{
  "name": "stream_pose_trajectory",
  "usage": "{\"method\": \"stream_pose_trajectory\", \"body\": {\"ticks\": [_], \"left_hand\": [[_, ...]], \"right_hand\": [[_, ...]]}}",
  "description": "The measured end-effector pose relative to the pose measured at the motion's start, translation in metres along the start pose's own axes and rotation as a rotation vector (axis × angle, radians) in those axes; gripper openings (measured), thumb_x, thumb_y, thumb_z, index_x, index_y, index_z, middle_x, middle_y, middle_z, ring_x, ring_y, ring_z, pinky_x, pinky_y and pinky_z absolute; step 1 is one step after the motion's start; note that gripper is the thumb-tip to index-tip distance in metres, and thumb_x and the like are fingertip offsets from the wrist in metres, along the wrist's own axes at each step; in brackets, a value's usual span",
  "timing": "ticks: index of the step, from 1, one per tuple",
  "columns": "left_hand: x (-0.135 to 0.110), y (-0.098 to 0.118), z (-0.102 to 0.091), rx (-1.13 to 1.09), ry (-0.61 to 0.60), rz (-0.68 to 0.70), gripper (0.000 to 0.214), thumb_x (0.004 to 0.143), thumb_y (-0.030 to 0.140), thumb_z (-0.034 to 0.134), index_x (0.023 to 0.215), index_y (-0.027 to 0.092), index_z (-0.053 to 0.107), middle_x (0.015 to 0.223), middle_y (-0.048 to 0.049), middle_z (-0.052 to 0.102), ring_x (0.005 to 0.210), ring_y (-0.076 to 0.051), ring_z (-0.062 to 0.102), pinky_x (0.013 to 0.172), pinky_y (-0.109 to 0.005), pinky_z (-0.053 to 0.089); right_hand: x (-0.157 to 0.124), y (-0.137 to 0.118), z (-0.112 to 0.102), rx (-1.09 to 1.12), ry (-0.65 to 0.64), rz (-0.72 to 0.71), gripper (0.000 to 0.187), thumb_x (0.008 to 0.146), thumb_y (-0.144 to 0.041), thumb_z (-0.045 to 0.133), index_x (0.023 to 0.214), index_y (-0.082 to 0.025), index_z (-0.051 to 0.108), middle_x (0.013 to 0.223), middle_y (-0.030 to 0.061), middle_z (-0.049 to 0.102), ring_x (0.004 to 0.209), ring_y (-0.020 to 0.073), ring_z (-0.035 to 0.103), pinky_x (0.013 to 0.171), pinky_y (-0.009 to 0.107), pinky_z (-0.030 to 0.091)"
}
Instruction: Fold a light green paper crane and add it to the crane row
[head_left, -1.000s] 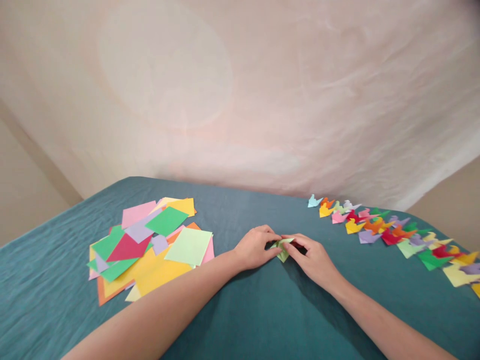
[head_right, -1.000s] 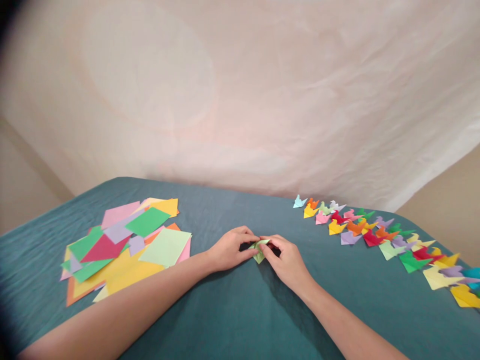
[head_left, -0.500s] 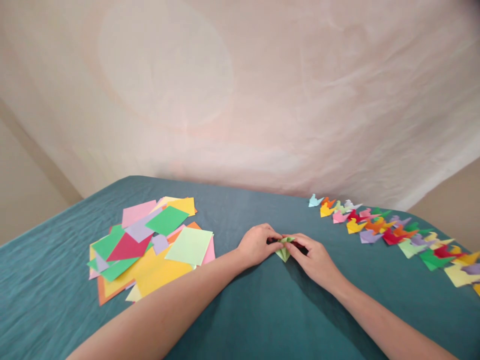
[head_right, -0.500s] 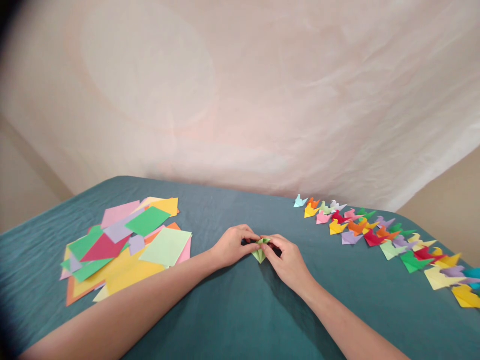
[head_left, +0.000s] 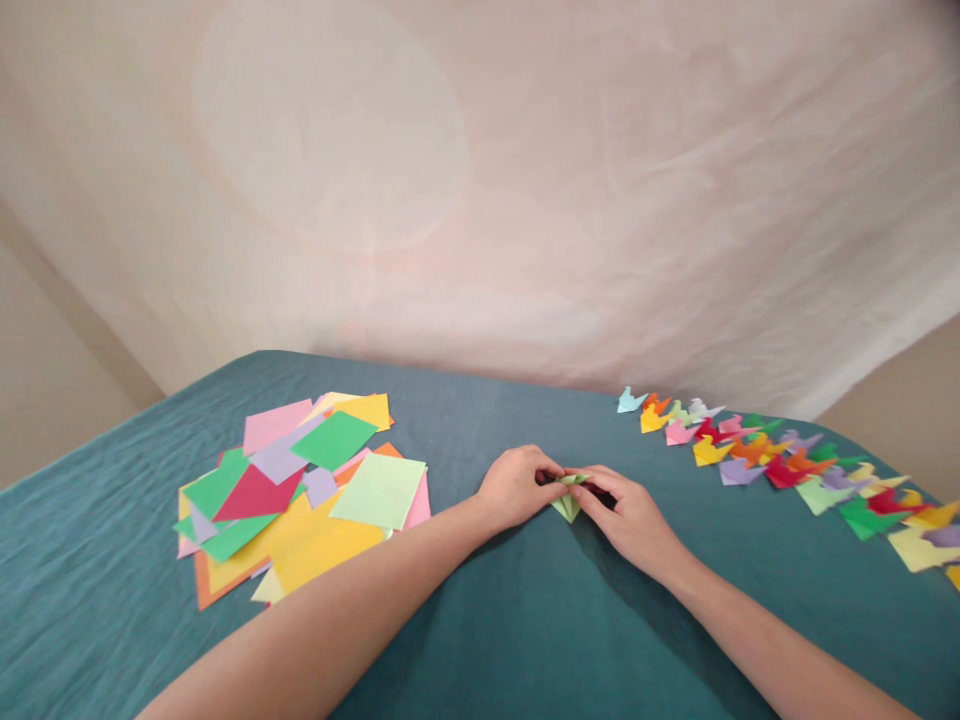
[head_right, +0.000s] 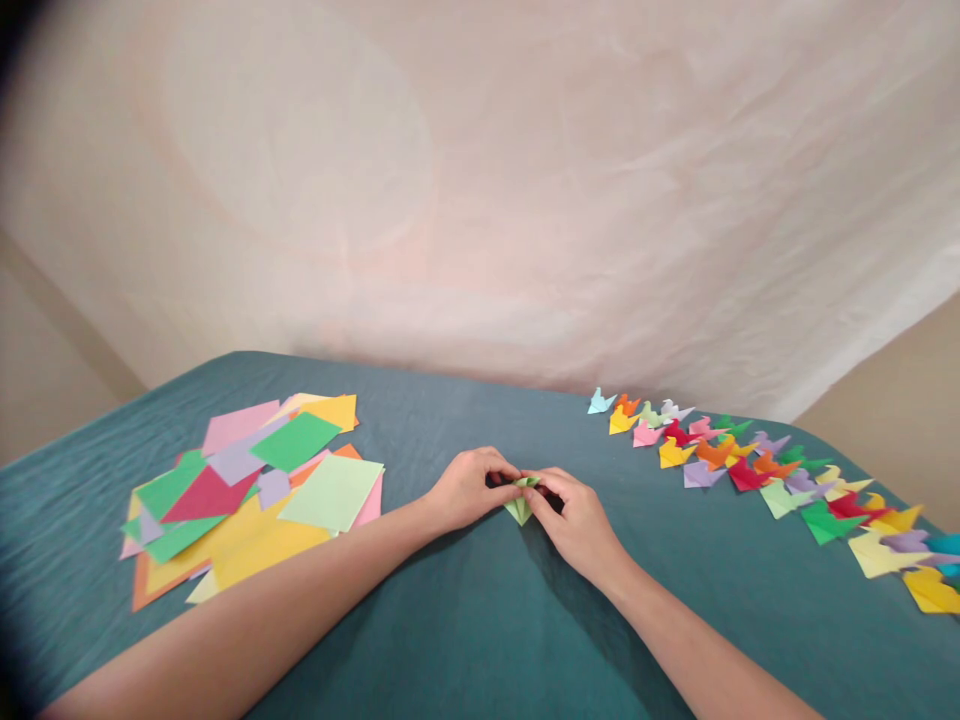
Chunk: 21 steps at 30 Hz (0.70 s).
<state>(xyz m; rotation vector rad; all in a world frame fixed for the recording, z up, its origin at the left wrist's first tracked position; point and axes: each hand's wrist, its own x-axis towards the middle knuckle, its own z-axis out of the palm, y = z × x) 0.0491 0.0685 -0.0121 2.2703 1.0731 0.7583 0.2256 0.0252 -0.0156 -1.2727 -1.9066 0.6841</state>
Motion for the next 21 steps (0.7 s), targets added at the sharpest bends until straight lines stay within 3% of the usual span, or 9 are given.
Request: {"method": "stream_pose_trajectory", "body": {"ticks": [13, 21], "left_hand": [[0.0000, 0.0027, -0.0022, 0.002, -0.019, 0.019, 0.018, 0.077, 0.025, 0.059, 0.090, 0.022, 0.071, 0.080, -0.0010, 0.065, 0.074, -0.014, 0.058, 0.068, -0.021, 0.045], [-0.0067, 0.0063, -0.0020, 0.126, 0.002, 0.018, 0.018, 0.079, 0.025, 0.057, 0.092, 0.024, 0.070, 0.084, -0.0012, 0.064, 0.079, -0.015, 0.059, 0.071, -0.023, 0.045]], "right_hand": [[0.0001, 0.0052, 0.0000, -0.014, 0.008, -0.010, 0.027, 0.084, -0.027, 0.050, 0.107, -0.023, 0.065, 0.098, 0.0048, 0.065, 0.085, 0.0182, 0.060, 0.076, 0.030, 0.048], [0.0015, 0.0088, -0.0012, -0.036, -0.015, -0.025, 0.029, 0.084, -0.024, 0.049, 0.106, -0.025, 0.066, 0.102, 0.0051, 0.065, 0.092, 0.0198, 0.060, 0.084, 0.034, 0.047]]}}
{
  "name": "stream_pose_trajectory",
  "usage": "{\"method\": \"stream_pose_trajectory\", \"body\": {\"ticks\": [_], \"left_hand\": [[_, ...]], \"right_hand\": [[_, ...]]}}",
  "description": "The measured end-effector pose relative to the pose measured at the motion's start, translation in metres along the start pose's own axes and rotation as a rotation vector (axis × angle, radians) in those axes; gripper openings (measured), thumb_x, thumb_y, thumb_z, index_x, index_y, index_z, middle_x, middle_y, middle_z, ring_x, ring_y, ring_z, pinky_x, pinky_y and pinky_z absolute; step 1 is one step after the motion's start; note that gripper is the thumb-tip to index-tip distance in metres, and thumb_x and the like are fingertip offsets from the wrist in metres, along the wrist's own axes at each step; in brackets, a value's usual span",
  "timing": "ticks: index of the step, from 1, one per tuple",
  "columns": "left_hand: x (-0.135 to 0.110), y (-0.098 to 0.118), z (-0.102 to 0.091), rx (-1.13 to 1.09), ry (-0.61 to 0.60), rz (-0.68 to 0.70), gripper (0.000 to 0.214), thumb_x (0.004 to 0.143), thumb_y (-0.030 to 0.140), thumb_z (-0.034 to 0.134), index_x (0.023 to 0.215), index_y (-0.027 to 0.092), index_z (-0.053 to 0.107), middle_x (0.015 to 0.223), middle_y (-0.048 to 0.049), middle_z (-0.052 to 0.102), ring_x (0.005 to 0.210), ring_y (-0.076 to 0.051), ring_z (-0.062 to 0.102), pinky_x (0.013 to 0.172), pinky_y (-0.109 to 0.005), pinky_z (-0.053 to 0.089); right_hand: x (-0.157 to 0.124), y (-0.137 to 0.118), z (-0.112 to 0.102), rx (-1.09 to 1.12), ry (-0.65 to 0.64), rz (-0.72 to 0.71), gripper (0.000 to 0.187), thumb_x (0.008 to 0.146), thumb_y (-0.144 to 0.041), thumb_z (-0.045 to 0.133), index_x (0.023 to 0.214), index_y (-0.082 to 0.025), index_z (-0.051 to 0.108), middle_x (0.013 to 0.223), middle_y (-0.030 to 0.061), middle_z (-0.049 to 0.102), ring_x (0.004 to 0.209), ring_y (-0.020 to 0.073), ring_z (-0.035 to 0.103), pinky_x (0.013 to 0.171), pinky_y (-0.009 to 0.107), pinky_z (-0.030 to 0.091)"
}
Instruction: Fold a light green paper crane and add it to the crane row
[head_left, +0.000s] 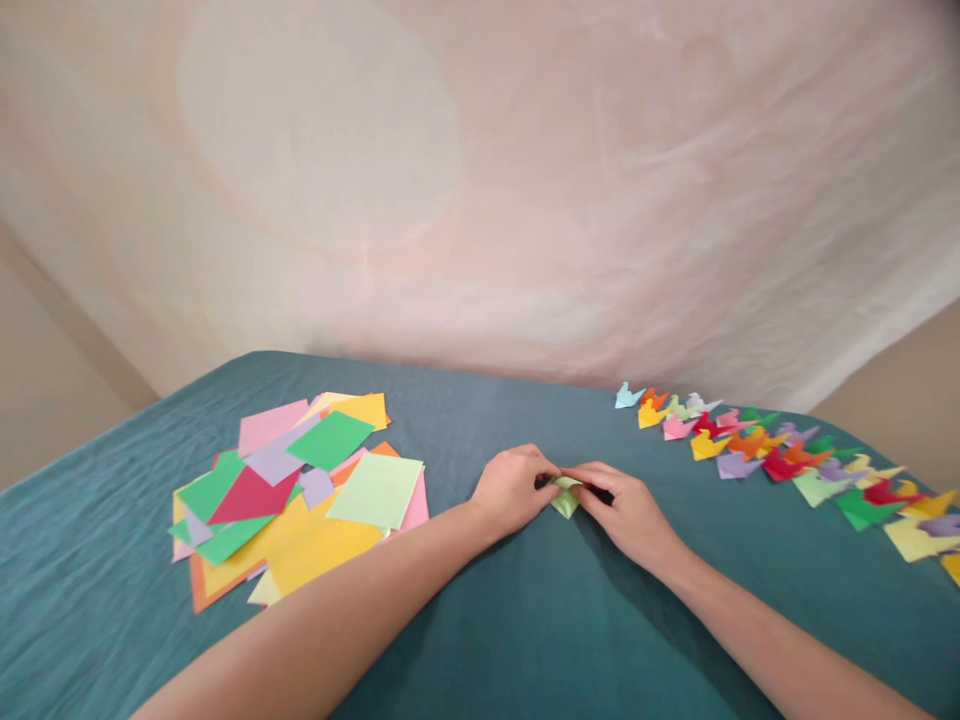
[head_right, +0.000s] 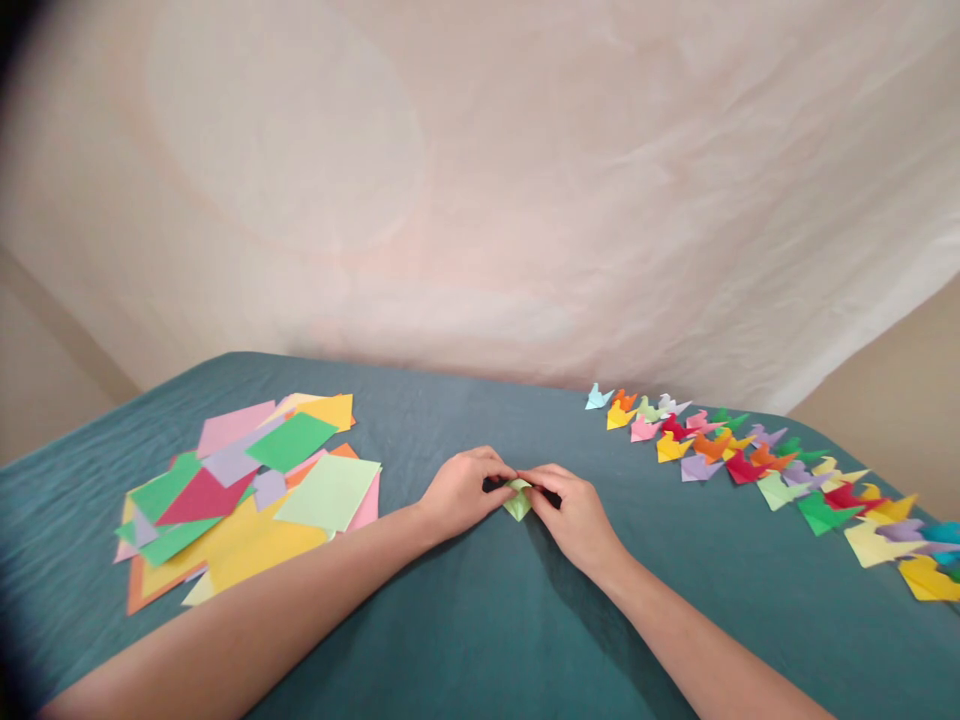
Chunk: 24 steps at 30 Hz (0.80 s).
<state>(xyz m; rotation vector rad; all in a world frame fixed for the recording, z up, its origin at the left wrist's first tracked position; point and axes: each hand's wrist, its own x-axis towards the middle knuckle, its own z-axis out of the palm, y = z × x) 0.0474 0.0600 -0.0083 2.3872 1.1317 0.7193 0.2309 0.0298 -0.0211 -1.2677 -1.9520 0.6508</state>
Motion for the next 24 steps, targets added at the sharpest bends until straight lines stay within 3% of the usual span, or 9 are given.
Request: {"method": "stream_pose_trajectory", "body": {"ticks": [13, 24], "left_hand": [[-0.003, 0.006, 0.002, 0.152, 0.034, -0.065, 0.018, 0.079, 0.027, 0.055, 0.089, 0.027, 0.069, 0.088, -0.0001, 0.065, 0.080, -0.017, 0.060, 0.068, -0.025, 0.045], [-0.006, 0.010, 0.001, 0.145, 0.032, -0.069, 0.020, 0.082, 0.029, 0.052, 0.093, 0.027, 0.069, 0.089, -0.0008, 0.066, 0.081, -0.018, 0.060, 0.071, -0.026, 0.045]], "right_hand": [[-0.004, -0.015, 0.004, -0.046, 0.050, -0.004, 0.023, 0.081, -0.027, 0.056, 0.100, -0.024, 0.067, 0.094, 0.0040, 0.066, 0.085, 0.0197, 0.061, 0.077, 0.031, 0.048], [-0.003, -0.011, 0.004, -0.069, 0.078, -0.020, 0.023, 0.086, -0.031, 0.050, 0.098, -0.023, 0.068, 0.096, 0.0055, 0.068, 0.089, 0.0212, 0.062, 0.079, 0.033, 0.049]]}}
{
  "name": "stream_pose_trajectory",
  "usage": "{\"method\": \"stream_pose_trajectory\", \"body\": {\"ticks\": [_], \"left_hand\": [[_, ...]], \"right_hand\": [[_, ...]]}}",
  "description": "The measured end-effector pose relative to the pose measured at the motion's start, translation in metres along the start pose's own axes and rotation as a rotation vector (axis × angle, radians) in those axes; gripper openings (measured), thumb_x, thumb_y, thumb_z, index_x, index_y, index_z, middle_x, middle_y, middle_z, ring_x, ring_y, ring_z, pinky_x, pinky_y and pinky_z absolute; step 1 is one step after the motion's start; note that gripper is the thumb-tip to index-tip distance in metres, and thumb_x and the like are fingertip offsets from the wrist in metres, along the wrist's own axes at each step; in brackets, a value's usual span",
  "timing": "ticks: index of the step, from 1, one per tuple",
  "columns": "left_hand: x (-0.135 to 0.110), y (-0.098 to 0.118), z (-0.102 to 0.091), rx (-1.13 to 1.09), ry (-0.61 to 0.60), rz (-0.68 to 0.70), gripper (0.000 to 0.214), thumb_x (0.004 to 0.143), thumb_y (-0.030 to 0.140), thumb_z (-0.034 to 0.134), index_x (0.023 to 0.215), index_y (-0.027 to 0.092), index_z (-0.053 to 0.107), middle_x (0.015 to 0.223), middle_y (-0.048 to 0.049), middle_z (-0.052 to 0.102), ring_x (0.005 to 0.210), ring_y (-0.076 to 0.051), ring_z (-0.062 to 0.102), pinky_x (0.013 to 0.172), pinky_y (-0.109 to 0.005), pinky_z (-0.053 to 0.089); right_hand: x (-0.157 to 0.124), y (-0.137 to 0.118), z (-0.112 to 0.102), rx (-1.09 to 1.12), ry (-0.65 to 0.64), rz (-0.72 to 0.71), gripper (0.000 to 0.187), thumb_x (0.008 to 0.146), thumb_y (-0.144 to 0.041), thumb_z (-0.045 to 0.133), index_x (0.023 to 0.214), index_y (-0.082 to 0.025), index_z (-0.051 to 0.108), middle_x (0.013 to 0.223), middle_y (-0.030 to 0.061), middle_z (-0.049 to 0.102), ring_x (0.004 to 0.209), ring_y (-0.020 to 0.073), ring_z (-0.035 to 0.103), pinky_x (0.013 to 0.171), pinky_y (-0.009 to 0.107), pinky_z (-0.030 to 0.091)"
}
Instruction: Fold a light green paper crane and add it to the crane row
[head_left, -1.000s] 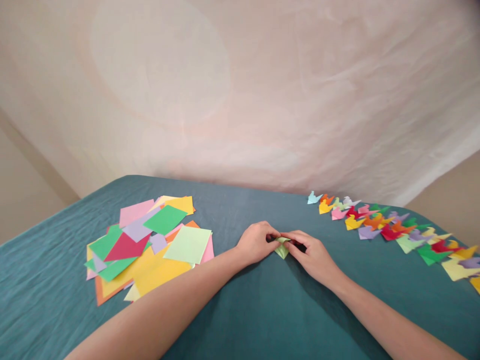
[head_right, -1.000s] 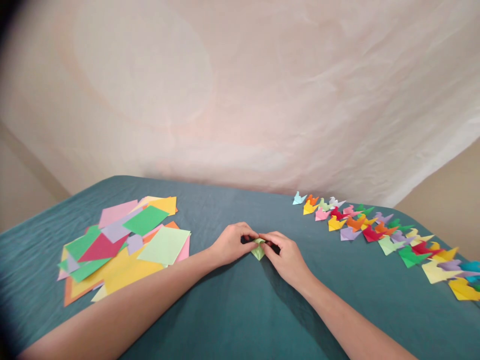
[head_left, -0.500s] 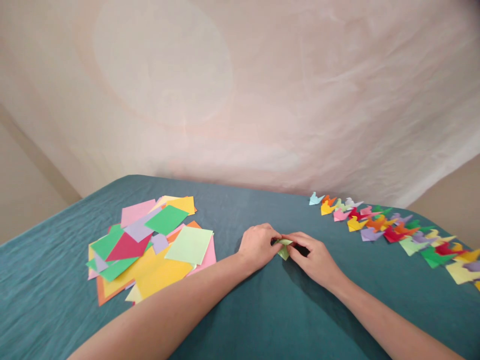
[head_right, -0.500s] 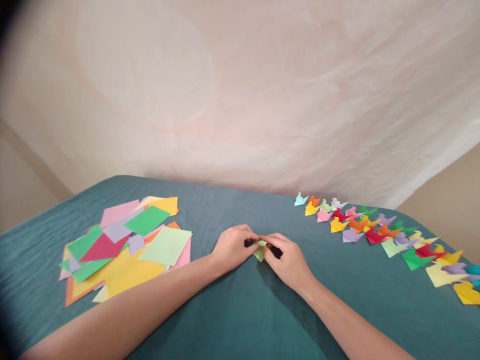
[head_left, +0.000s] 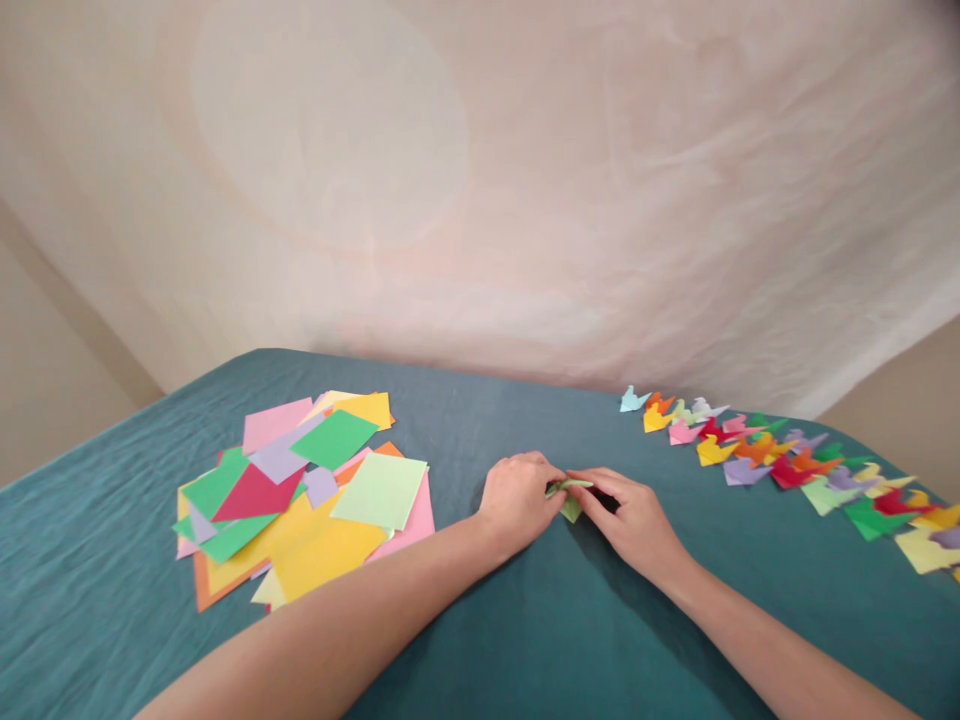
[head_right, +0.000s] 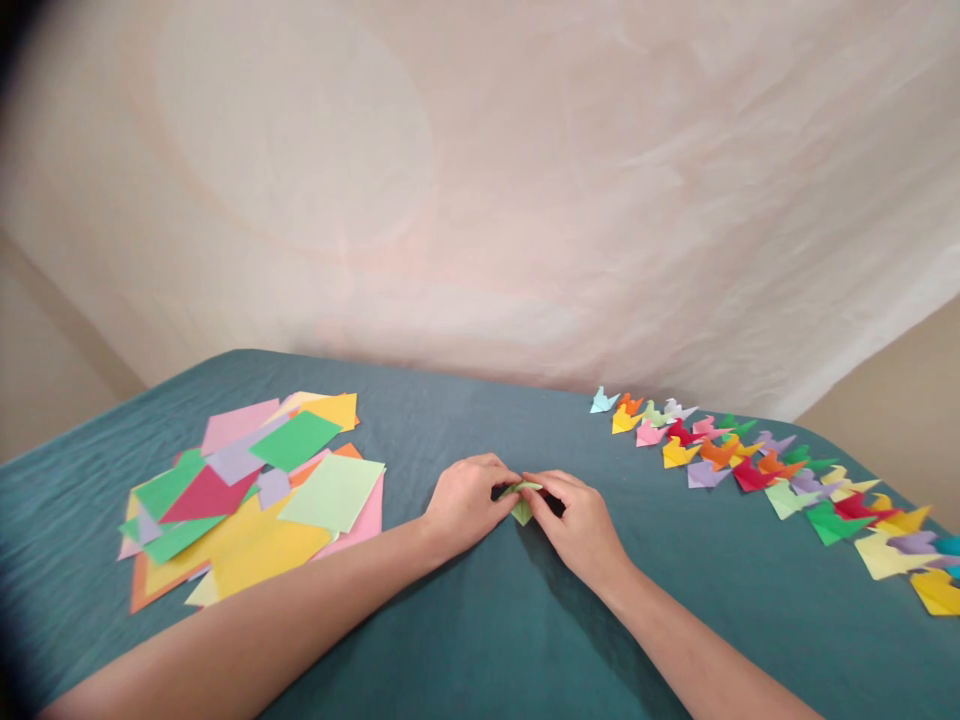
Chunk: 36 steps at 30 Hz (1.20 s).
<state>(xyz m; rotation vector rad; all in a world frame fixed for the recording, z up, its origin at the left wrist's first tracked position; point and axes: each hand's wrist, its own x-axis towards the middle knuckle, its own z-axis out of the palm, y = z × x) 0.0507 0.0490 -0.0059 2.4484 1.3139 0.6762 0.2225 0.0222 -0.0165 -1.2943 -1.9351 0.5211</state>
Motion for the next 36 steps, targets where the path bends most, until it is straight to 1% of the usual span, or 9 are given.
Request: {"method": "stream_pose_trajectory", "body": {"ticks": [10, 15, 21, 25, 30, 33, 36], "left_hand": [[-0.001, -0.003, 0.002, -0.025, 0.021, -0.021, 0.020, 0.083, 0.032, 0.051, 0.090, 0.027, 0.069, 0.086, 0.0008, 0.065, 0.078, -0.015, 0.059, 0.069, -0.023, 0.045], [0.001, -0.004, -0.001, 0.025, -0.001, 0.025, 0.019, 0.084, 0.031, 0.052, 0.092, 0.028, 0.069, 0.087, 0.0015, 0.065, 0.080, -0.015, 0.059, 0.068, -0.023, 0.044], [0.002, -0.004, -0.003, 0.145, -0.006, 0.138, 0.021, 0.087, 0.029, 0.048, 0.085, 0.024, 0.068, 0.088, 0.0003, 0.065, 0.081, -0.015, 0.060, 0.070, -0.024, 0.044], [0.002, -0.005, -0.005, 0.170, -0.023, 0.144, 0.021, 0.088, 0.029, 0.047, 0.084, 0.024, 0.068, 0.087, 0.0003, 0.064, 0.080, -0.015, 0.060, 0.066, -0.023, 0.044], [0.003, -0.006, -0.005, 0.189, -0.011, 0.157, 0.021, 0.088, 0.029, 0.047, 0.086, 0.025, 0.067, 0.088, 0.0008, 0.063, 0.080, -0.014, 0.060, 0.065, -0.023, 0.044], [0.003, -0.007, -0.005, 0.203, -0.017, 0.184, 0.021, 0.088, 0.029, 0.047, 0.087, 0.025, 0.067, 0.087, 0.0004, 0.062, 0.080, -0.014, 0.060, 0.064, -0.023, 0.044], [0.003, -0.007, -0.005, 0.218, -0.015, 0.200, 0.021, 0.089, 0.029, 0.046, 0.087, 0.024, 0.067, 0.087, -0.0001, 0.061, 0.079, -0.014, 0.060, 0.063, -0.023, 0.044]], "right_hand": [[0.000, 0.005, 0.002, -0.002, 0.003, -0.006, 0.023, 0.087, -0.030, 0.051, 0.101, -0.024, 0.067, 0.098, 0.0035, 0.068, 0.091, 0.0194, 0.062, 0.081, 0.032, 0.048], [-0.001, 0.005, 0.002, -0.036, 0.009, -0.029, 0.022, 0.087, -0.029, 0.051, 0.100, -0.024, 0.067, 0.097, 0.0036, 0.068, 0.090, 0.0197, 0.062, 0.079, 0.033, 0.049], [-0.002, 0.009, 0.004, -0.143, 0.027, -0.098, 0.022, 0.086, -0.025, 0.053, 0.103, -0.023, 0.065, 0.098, 0.0035, 0.068, 0.089, 0.0198, 0.062, 0.080, 0.033, 0.049], [-0.003, 0.011, 0.004, -0.224, 0.046, -0.153, 0.022, 0.086, -0.024, 0.052, 0.104, -0.023, 0.065, 0.098, 0.0034, 0.068, 0.089, 0.0198, 0.062, 0.080, 0.033, 0.049], [-0.003, 0.010, 0.004, -0.322, 0.068, -0.230, 0.019, 0.086, -0.023, 0.052, 0.102, -0.022, 0.064, 0.095, 0.0030, 0.069, 0.085, 0.0191, 0.063, 0.078, 0.033, 0.049], [-0.003, 0.008, 0.003, -0.372, 0.066, -0.253, 0.017, 0.087, -0.022, 0.052, 0.098, -0.021, 0.064, 0.093, 0.0026, 0.069, 0.082, 0.0188, 0.063, 0.076, 0.032, 0.050], [-0.003, 0.007, 0.003, -0.397, 0.057, -0.280, 0.017, 0.087, -0.020, 0.051, 0.099, -0.021, 0.063, 0.094, 0.0023, 0.069, 0.082, 0.0185, 0.063, 0.076, 0.032, 0.049]]}}
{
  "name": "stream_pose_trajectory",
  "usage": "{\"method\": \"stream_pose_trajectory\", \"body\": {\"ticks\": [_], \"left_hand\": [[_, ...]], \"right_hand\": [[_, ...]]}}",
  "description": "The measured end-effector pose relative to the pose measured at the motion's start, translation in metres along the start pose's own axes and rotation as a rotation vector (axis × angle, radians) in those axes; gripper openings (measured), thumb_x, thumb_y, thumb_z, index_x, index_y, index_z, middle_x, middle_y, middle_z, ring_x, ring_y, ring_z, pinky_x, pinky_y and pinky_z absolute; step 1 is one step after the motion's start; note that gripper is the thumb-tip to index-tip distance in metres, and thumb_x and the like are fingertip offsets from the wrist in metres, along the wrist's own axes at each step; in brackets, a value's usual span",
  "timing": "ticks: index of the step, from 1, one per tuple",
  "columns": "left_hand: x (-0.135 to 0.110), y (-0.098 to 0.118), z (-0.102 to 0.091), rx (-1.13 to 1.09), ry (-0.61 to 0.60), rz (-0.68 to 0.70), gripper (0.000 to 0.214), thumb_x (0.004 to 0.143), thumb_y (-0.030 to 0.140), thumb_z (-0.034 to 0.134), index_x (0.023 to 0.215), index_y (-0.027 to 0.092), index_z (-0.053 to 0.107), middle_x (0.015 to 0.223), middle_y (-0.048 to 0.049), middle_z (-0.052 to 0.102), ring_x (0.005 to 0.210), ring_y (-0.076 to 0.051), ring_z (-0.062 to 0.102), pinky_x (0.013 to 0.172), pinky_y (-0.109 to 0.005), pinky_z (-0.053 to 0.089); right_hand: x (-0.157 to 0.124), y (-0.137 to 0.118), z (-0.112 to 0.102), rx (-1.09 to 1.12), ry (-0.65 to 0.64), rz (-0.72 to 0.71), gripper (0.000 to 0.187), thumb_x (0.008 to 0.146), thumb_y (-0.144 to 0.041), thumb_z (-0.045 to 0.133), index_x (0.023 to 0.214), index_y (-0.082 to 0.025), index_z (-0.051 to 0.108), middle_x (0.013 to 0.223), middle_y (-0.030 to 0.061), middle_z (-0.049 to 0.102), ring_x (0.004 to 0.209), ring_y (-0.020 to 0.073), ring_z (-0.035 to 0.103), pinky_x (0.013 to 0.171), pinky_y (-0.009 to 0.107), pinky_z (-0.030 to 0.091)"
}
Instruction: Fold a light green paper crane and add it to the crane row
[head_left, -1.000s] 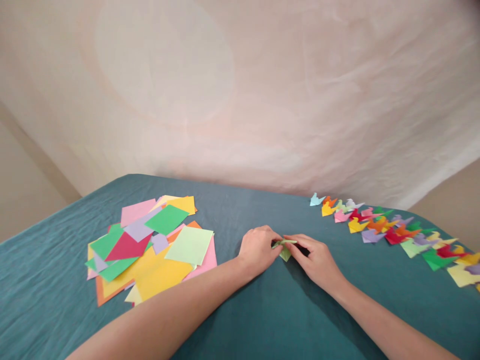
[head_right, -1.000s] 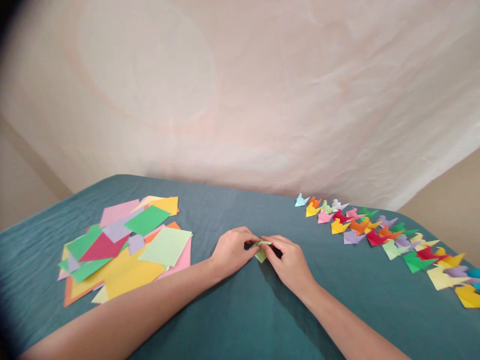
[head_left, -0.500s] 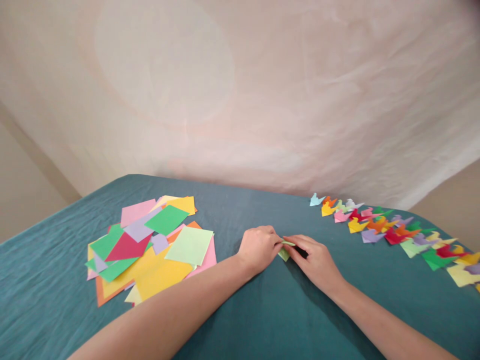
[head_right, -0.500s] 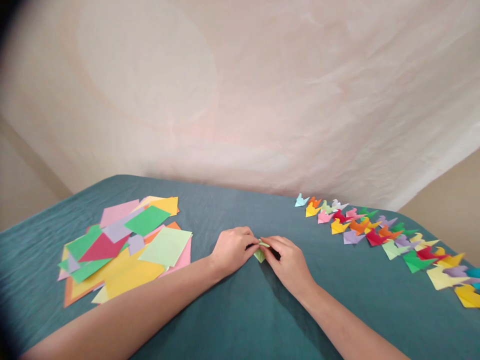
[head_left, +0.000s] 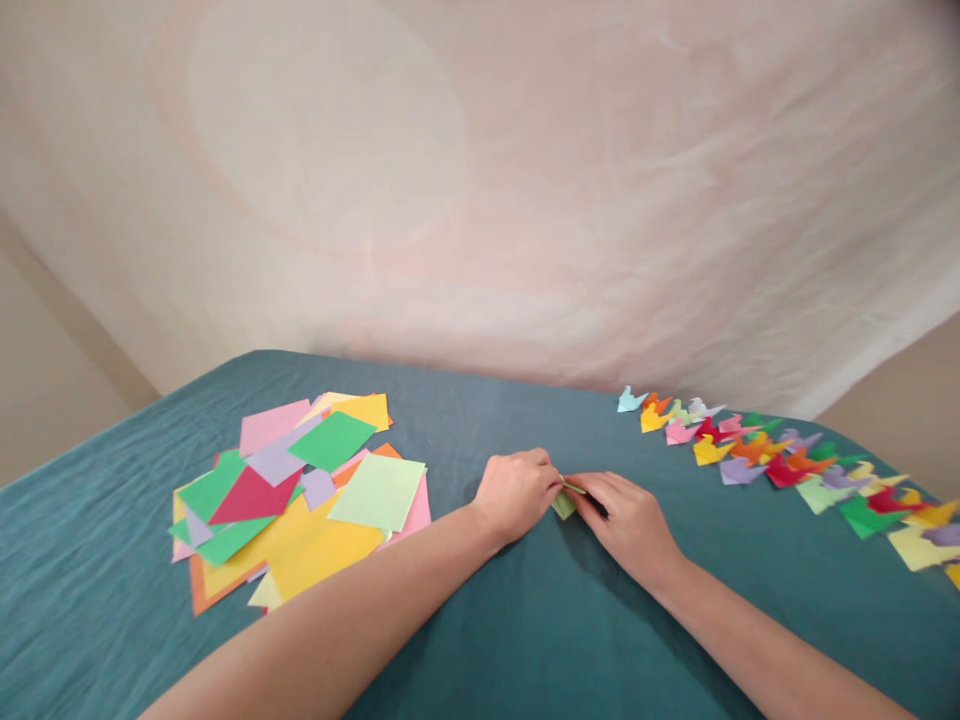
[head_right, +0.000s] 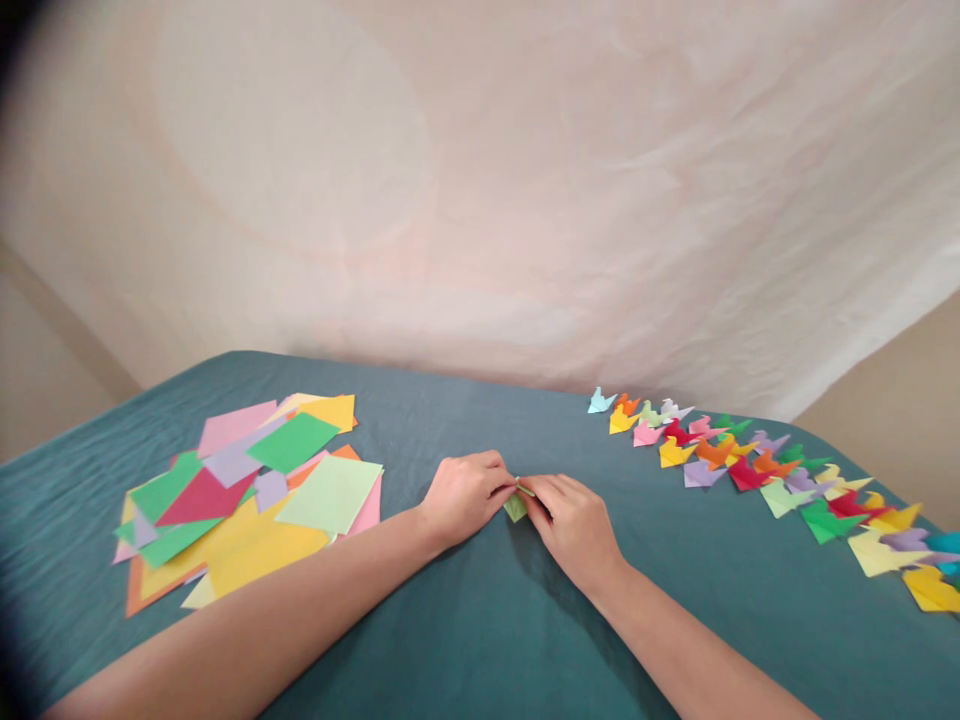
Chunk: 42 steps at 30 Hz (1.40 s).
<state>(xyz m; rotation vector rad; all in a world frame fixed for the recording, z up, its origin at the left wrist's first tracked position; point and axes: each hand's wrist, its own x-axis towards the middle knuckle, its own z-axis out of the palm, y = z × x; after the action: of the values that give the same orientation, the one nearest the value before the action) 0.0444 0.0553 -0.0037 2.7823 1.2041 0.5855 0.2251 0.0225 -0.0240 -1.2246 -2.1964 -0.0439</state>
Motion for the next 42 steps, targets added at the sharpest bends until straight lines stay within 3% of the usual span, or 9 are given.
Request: {"method": "stream_pose_trajectory", "body": {"ticks": [17, 29, 42], "left_hand": [[-0.002, 0.000, -0.008, 0.102, -0.040, 0.053, 0.024, 0.089, 0.028, 0.043, 0.080, 0.018, 0.064, 0.083, -0.0038, 0.058, 0.078, -0.016, 0.056, 0.066, -0.024, 0.045], [-0.002, -0.008, -0.010, 0.044, -0.084, 0.111, 0.022, 0.090, 0.024, 0.042, 0.091, 0.021, 0.064, 0.088, -0.0029, 0.058, 0.084, -0.015, 0.056, 0.075, -0.024, 0.044], [0.000, -0.010, -0.011, 0.107, -0.085, 0.156, 0.023, 0.091, 0.028, 0.042, 0.088, 0.021, 0.064, 0.086, -0.0028, 0.058, 0.080, -0.016, 0.056, 0.070, -0.024, 0.044]], "right_hand": [[0.004, -0.005, -0.006, -0.144, -0.016, -0.110, 0.025, 0.091, -0.023, 0.043, 0.104, -0.021, 0.065, 0.101, 0.0051, 0.068, 0.086, 0.0180, 0.063, 0.079, 0.031, 0.048], [0.002, -0.002, -0.001, -0.092, -0.046, -0.025, 0.023, 0.090, -0.026, 0.047, 0.105, -0.019, 0.064, 0.098, 0.0062, 0.067, 0.086, 0.0199, 0.060, 0.078, 0.034, 0.048], [0.005, -0.003, -0.003, -0.067, -0.039, -0.035, 0.025, 0.088, -0.020, 0.048, 0.106, -0.024, 0.064, 0.095, 0.0042, 0.067, 0.084, 0.0192, 0.059, 0.075, 0.033, 0.049]]}}
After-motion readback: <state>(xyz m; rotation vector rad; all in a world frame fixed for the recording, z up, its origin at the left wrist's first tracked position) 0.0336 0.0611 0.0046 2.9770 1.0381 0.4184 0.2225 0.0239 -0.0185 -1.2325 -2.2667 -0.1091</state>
